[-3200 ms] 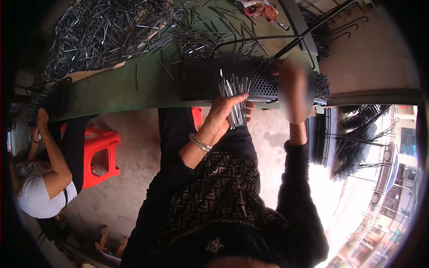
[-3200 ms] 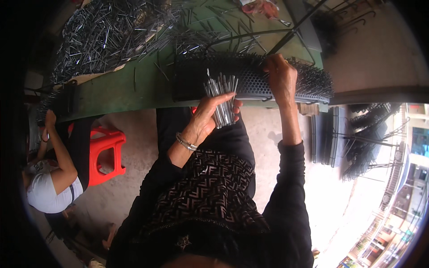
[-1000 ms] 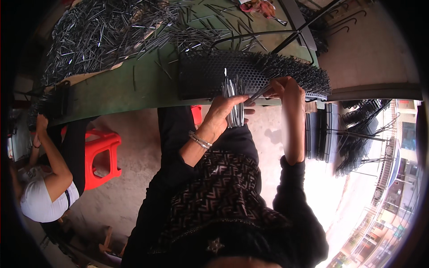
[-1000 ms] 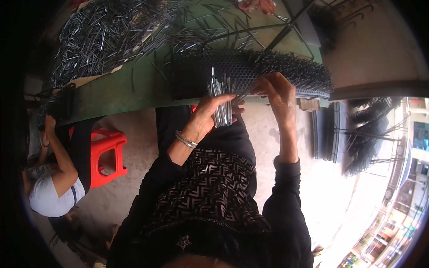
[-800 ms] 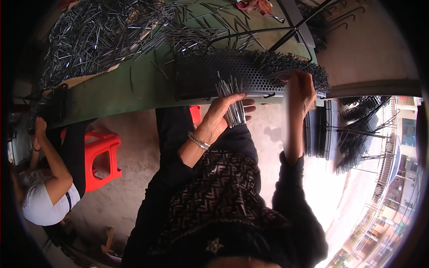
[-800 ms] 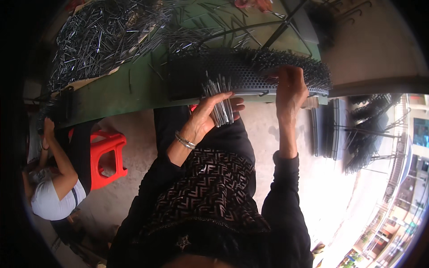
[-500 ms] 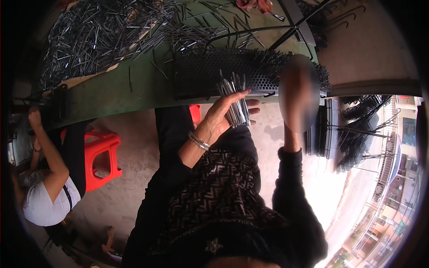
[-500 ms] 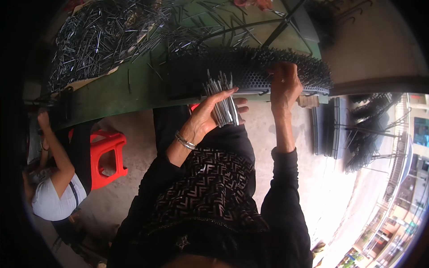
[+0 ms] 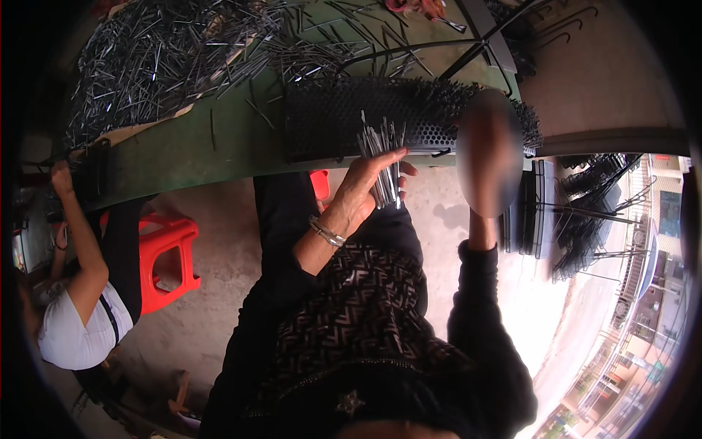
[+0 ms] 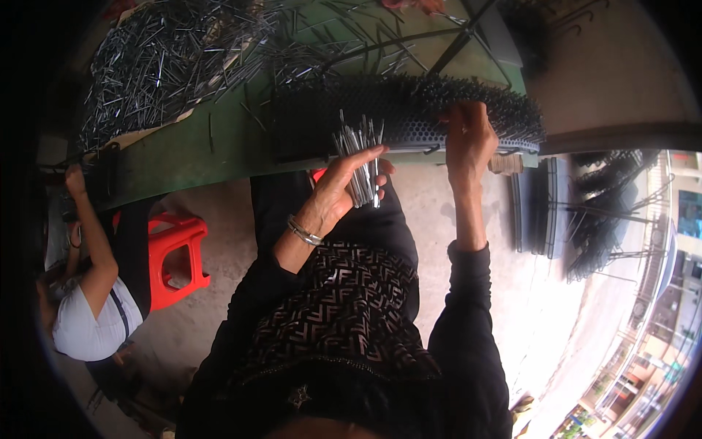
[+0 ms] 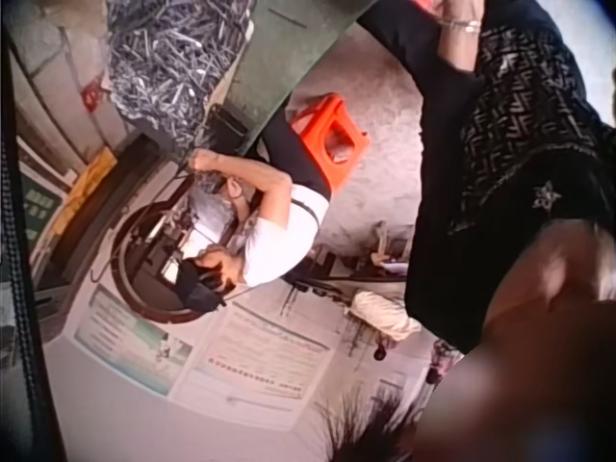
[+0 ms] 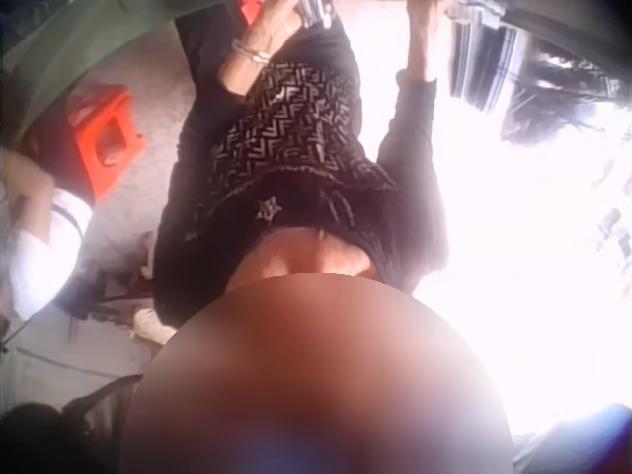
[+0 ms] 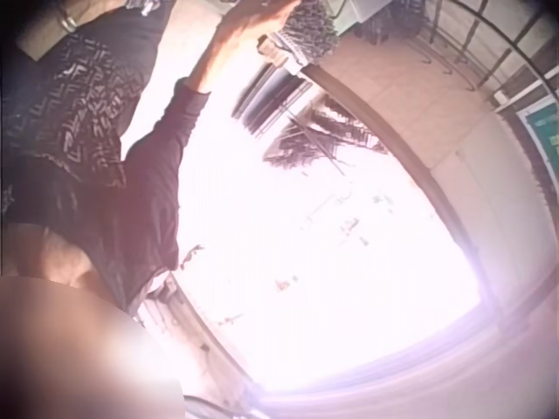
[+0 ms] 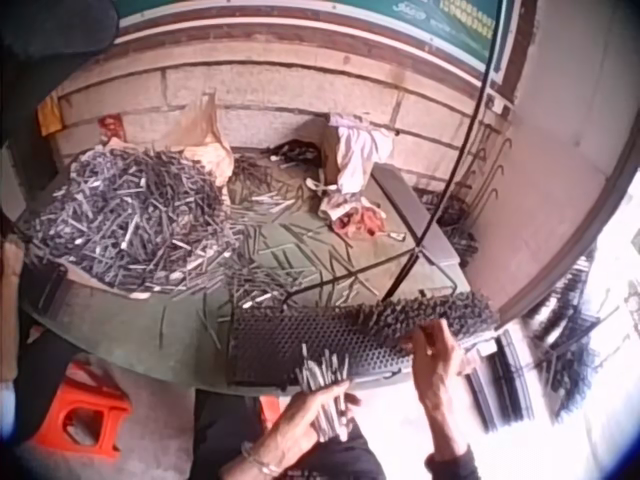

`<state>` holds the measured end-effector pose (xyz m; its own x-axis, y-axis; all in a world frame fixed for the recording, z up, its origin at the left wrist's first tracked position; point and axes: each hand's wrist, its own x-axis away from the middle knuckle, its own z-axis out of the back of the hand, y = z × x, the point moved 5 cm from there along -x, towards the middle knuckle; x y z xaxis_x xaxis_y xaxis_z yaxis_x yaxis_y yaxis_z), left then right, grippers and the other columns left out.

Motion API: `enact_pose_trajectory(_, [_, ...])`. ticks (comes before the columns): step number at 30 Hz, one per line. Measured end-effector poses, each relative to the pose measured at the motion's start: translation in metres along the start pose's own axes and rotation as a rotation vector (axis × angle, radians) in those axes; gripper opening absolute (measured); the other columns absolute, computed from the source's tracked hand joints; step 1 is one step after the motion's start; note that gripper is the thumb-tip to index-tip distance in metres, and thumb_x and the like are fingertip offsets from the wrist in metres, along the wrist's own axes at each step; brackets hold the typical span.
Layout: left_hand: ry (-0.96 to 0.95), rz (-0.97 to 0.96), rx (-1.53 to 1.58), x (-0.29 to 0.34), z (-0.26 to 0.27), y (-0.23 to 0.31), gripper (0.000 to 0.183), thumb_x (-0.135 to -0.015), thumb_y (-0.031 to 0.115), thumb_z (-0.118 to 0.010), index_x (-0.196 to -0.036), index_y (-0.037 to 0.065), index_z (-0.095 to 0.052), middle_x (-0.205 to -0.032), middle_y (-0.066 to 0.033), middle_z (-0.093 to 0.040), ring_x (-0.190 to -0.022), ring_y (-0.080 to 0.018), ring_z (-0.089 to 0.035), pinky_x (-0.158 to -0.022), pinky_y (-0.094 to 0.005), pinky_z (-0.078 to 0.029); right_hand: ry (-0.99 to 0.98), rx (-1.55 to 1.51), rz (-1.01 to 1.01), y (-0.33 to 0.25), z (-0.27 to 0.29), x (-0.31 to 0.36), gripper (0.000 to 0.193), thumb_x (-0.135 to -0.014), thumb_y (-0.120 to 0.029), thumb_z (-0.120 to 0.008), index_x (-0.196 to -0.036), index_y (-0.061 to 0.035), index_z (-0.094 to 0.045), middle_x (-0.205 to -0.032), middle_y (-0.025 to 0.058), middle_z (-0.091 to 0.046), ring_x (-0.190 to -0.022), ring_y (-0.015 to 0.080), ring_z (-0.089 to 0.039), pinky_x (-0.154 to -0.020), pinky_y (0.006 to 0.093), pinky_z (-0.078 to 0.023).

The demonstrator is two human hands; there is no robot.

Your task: The recorder gathers and organizes thin metal rods at a workstation.

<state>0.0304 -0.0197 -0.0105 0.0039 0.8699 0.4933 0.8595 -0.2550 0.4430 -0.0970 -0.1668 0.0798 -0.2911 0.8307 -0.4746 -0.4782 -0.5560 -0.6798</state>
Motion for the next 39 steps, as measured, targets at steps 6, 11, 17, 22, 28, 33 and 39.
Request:
enact_pose_trajectory(6, [0.016, -0.029, 0.005, -0.001, -0.001, 0.001, 0.022, -0.089, 0.024, -0.068, -0.099, 0.005, -0.062, -0.085, -0.0122, -0.068, -0.066, -0.0144, -0.062, -0.054, -0.0321, -0.053, -0.018, -0.005, -0.044, -0.002, -0.002, -0.007, 0.009, -0.093, -0.009, -0.058, -0.094, -0.0027, -0.064, -0.078, 0.0066, -0.073, -0.071, 0.0063, -0.065, -0.064, 0.0206, -0.047])
enact_pose_trajectory(11, [-0.001, -0.06, 0.02, -0.004, 0.002, 0.0, 0.019, -0.089, 0.021, -0.067, -0.099, 0.005, -0.062, -0.086, -0.0126, -0.069, -0.066, -0.0149, -0.062, -0.055, -0.0327, -0.054, -0.062, -0.036, -0.045, -0.003, -0.004, -0.011, 0.01, -0.092, -0.01, -0.057, -0.093, -0.0026, -0.065, -0.076, 0.0069, -0.072, -0.073, 0.0078, -0.067, -0.065, 0.0211, -0.047])
enact_pose_trajectory(17, [0.02, -0.028, 0.077, -0.004, 0.0, -0.002, 0.024, -0.091, 0.02, -0.065, -0.107, 0.002, -0.062, -0.094, -0.0144, -0.068, -0.08, -0.0205, -0.066, -0.07, -0.0422, -0.059, -0.09, -0.056, -0.113, -0.002, -0.009, -0.008, 0.011, -0.093, -0.01, -0.056, -0.094, -0.0035, -0.065, -0.078, 0.0064, -0.072, -0.073, 0.0088, -0.068, -0.067, 0.0226, -0.049])
enact_pose_trajectory(22, [0.018, 0.035, 0.054, -0.001, -0.008, -0.002, 0.028, -0.092, 0.024, -0.063, -0.113, 0.005, -0.06, -0.1, -0.0165, -0.066, -0.095, -0.0306, -0.067, -0.079, -0.0543, -0.058, -0.164, 0.027, 0.033, 0.012, -0.019, -0.009, 0.009, -0.092, -0.009, -0.058, -0.094, -0.0047, -0.065, -0.079, 0.0049, -0.07, -0.075, 0.0117, -0.068, -0.069, 0.0256, -0.051])
enact_pose_trajectory(28, [0.004, 0.004, 0.03, -0.003, -0.005, -0.005, 0.025, -0.091, 0.026, -0.065, -0.108, 0.006, -0.062, -0.091, -0.0118, -0.067, -0.08, -0.0213, -0.066, -0.07, -0.0455, -0.059, -0.187, 0.108, 0.114, 0.0, -0.02, -0.008, 0.008, -0.091, -0.012, -0.062, -0.094, -0.0059, -0.065, -0.085, 0.0067, -0.065, -0.078, 0.0163, -0.068, -0.068, 0.0283, -0.051])
enact_pose_trajectory(33, [0.009, -0.042, -0.001, -0.002, -0.007, -0.005, 0.024, -0.091, 0.025, -0.066, -0.105, 0.006, -0.063, -0.086, -0.0095, -0.068, -0.072, -0.0165, -0.064, -0.062, -0.0385, -0.057, -0.166, 0.191, 0.156, -0.006, -0.024, -0.008, 0.007, -0.088, -0.012, -0.063, -0.093, -0.0102, -0.067, -0.083, 0.0073, -0.063, -0.074, 0.0239, -0.065, -0.064, 0.0337, -0.05])
enact_pose_trajectory(39, [0.012, -0.08, -0.055, 0.003, -0.011, -0.001, 0.024, -0.091, 0.024, -0.066, -0.105, 0.005, -0.063, -0.085, -0.0104, -0.068, -0.068, -0.0178, -0.065, -0.058, -0.0345, -0.056, -0.078, 0.308, 0.099, 0.005, -0.018, 0.001, 0.013, -0.091, -0.017, -0.062, -0.097, -0.011, -0.071, -0.083, 0.0078, -0.065, -0.074, 0.0221, -0.065, -0.066, 0.0315, -0.05])
